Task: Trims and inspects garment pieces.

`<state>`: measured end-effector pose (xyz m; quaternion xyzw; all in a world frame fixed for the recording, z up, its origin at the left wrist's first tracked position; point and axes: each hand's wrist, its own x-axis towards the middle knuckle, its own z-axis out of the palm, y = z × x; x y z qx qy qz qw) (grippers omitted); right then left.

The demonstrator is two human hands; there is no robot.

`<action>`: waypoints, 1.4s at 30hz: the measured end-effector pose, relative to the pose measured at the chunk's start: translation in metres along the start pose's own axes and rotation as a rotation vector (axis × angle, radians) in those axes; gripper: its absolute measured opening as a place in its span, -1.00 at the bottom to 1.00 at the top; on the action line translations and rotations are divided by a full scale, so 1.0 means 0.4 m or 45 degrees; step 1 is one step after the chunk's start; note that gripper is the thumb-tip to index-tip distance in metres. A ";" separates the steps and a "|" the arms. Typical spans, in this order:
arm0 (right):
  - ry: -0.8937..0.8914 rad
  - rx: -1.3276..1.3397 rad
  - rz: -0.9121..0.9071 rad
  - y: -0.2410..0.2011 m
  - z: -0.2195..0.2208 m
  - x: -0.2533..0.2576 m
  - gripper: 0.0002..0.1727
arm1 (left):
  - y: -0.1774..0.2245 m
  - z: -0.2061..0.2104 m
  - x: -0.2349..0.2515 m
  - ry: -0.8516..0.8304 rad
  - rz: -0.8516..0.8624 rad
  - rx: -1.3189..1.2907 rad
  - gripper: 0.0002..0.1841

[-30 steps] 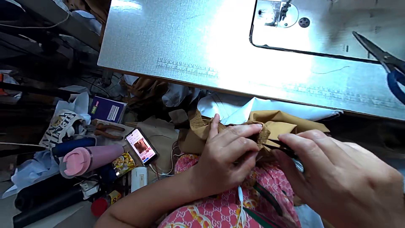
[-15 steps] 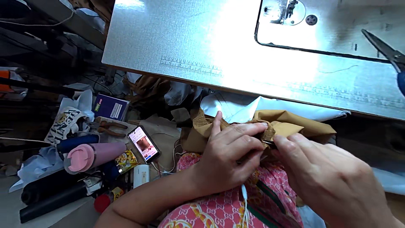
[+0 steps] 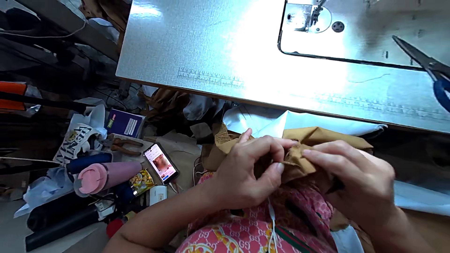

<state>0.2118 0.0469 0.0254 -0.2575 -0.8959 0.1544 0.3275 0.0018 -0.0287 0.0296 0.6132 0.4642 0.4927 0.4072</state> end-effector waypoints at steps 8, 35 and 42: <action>-0.092 0.328 0.143 0.022 -0.016 0.006 -0.77 | 0.004 -0.011 0.018 0.078 -0.029 0.040 -0.91; 0.020 -0.081 0.176 -0.018 -0.052 0.039 -0.30 | 0.024 0.017 0.085 0.096 -0.494 -0.516 -0.70; 0.001 -0.108 0.037 -0.030 -0.092 0.032 -0.84 | 0.035 0.023 0.088 0.064 -0.414 -0.441 -0.72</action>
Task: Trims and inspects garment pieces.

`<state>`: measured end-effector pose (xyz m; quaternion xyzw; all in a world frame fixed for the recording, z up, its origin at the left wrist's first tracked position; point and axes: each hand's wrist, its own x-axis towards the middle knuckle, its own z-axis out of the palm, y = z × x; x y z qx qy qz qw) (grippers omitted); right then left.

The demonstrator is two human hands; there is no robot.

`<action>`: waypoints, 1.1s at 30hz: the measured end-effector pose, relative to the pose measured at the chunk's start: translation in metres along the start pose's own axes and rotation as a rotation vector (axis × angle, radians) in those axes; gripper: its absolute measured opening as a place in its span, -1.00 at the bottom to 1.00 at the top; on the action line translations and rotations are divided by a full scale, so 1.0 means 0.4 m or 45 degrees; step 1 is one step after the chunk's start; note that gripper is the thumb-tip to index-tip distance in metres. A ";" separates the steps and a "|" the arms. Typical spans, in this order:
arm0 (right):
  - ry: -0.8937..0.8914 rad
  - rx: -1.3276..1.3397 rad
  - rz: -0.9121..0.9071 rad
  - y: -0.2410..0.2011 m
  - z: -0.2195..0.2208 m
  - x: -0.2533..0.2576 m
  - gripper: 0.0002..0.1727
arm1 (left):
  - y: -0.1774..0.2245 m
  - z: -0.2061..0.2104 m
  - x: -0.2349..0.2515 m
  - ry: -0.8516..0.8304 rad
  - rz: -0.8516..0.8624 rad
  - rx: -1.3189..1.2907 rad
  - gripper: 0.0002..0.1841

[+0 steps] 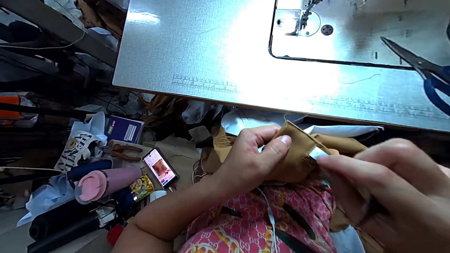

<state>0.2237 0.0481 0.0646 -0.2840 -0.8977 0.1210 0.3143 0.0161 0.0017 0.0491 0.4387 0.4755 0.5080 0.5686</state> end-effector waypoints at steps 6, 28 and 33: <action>-0.151 -0.160 0.064 0.002 -0.017 0.027 -0.26 | 0.008 0.008 -0.001 0.013 0.008 0.008 -0.73; -0.086 -0.299 0.135 -0.010 -0.008 0.006 -0.60 | 0.009 0.014 -0.002 0.029 0.023 0.023 -0.74; -0.085 -0.285 0.126 -0.013 -0.005 0.007 -0.61 | 0.009 0.016 -0.003 0.029 0.018 0.025 -0.73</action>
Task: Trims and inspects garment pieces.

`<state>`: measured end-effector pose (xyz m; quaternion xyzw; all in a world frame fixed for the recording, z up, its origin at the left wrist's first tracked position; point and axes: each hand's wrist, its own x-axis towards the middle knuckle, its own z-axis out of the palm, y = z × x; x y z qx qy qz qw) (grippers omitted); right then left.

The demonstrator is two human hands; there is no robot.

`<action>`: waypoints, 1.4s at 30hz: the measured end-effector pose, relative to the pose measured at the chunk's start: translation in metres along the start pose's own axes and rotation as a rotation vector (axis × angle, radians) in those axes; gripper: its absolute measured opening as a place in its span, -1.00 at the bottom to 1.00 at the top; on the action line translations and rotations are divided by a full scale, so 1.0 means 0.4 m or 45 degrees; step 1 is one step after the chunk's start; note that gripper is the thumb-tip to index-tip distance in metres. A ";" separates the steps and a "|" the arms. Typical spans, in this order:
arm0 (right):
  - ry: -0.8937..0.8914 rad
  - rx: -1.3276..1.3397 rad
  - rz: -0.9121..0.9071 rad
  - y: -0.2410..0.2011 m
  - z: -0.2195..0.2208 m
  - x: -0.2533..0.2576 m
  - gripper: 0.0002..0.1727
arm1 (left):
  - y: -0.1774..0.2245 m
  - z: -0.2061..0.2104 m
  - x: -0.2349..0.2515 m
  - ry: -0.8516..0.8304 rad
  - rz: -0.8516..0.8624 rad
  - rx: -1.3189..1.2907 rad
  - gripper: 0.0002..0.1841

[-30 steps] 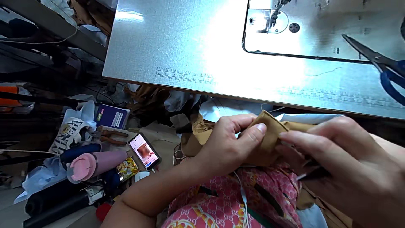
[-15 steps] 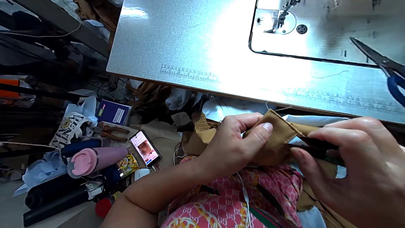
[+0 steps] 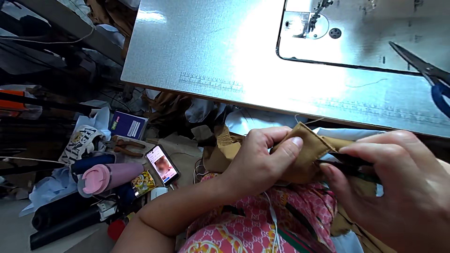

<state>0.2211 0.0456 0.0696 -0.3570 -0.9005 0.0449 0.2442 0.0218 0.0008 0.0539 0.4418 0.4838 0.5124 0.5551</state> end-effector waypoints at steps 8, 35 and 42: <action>0.018 0.755 0.171 0.032 0.018 0.004 -0.72 | -0.003 0.008 0.001 -0.030 -0.059 -0.003 -0.76; 0.003 0.403 -0.256 0.052 0.052 0.003 -0.84 | -0.041 0.036 -0.010 0.025 0.155 0.385 -0.78; 0.021 0.337 -0.211 0.026 0.050 0.021 -0.85 | -0.038 0.027 -0.003 0.079 0.140 0.361 -0.80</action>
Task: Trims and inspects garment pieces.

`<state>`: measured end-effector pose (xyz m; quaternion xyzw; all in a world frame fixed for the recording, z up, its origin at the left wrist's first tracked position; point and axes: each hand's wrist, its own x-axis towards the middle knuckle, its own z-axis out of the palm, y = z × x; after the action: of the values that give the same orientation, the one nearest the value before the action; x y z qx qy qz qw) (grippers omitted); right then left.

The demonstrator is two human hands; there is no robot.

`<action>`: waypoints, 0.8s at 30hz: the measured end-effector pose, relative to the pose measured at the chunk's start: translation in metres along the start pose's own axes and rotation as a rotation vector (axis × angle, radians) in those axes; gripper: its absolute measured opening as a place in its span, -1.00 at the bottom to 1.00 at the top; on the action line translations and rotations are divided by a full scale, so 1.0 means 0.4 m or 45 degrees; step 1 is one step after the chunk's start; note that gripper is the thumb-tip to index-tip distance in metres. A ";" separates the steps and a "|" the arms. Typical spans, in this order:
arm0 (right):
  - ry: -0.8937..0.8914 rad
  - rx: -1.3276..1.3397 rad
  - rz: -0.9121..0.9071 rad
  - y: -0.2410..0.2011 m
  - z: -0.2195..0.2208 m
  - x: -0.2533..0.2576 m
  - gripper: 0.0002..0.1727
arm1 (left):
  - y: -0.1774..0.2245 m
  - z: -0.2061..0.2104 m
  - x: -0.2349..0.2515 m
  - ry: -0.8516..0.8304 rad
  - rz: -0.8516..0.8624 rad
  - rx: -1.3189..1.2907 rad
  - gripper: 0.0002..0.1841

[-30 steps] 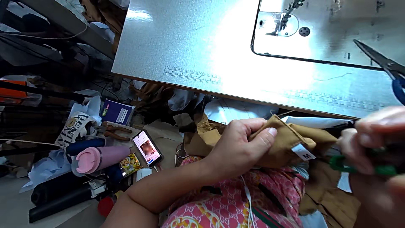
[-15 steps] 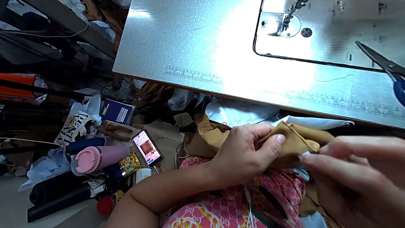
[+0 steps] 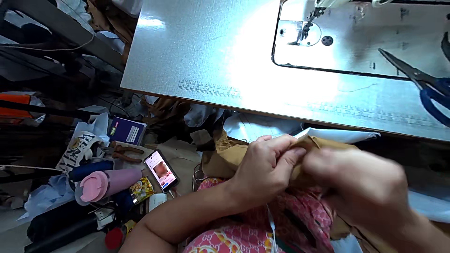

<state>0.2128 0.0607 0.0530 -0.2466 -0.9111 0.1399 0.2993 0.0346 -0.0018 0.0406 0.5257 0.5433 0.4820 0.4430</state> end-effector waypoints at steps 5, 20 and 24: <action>-0.075 0.428 0.417 0.080 -0.048 0.009 -0.47 | 0.001 -0.025 0.001 0.046 -0.038 -0.144 -0.77; 0.067 0.551 0.468 -0.032 0.012 0.012 -0.83 | -0.009 -0.057 0.001 -0.021 0.238 -0.004 -0.84; 0.110 0.448 0.330 -0.034 0.015 0.015 -0.78 | -0.015 -0.058 -0.004 0.092 0.467 0.287 -0.94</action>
<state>0.2000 0.0520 0.0568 -0.3113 -0.8197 0.3231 0.3561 0.0110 -0.0047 0.0381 0.6443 0.5046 0.5092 0.2664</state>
